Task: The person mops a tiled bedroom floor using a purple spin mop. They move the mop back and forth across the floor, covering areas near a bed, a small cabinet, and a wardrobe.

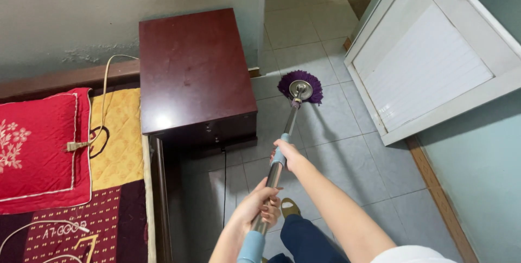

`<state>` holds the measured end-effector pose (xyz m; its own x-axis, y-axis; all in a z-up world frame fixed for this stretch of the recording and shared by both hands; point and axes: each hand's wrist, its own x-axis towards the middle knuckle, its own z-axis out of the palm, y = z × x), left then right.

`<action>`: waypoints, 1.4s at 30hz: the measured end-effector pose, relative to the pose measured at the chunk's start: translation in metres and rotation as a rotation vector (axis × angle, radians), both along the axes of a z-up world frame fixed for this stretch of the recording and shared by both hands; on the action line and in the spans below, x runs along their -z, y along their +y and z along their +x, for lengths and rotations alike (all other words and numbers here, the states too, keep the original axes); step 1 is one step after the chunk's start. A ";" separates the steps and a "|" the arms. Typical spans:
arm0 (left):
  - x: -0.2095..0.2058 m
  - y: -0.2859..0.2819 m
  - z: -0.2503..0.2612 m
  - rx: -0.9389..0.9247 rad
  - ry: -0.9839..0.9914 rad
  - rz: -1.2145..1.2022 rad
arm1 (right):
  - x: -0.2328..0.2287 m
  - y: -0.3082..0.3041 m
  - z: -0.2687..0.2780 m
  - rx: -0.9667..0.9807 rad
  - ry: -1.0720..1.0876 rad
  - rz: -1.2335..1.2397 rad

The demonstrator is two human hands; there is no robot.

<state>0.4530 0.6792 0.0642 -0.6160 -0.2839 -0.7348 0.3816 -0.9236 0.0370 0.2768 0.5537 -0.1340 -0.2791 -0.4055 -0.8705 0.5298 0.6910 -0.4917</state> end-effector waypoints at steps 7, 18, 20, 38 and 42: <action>0.024 -0.068 -0.057 0.043 -0.108 0.034 | 0.021 -0.069 -0.055 0.017 -0.035 -0.038; 0.056 -0.151 -0.171 -0.015 -0.155 0.140 | 0.071 -0.164 -0.168 0.014 -0.019 -0.052; 0.088 -0.150 -0.170 -0.059 -0.021 -0.027 | 0.085 -0.167 -0.169 0.038 -0.036 -0.103; 0.093 0.008 -0.021 -0.102 0.070 0.002 | 0.048 -0.022 -0.011 0.013 0.067 -0.019; 0.064 0.073 0.047 -0.150 0.080 0.104 | 0.037 0.042 0.055 0.009 0.052 -0.048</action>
<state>0.4997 0.7517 0.0007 -0.6303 -0.3016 -0.7153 0.5127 -0.8536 -0.0919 0.3314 0.5954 -0.1713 -0.3277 -0.4436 -0.8342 0.5087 0.6612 -0.5514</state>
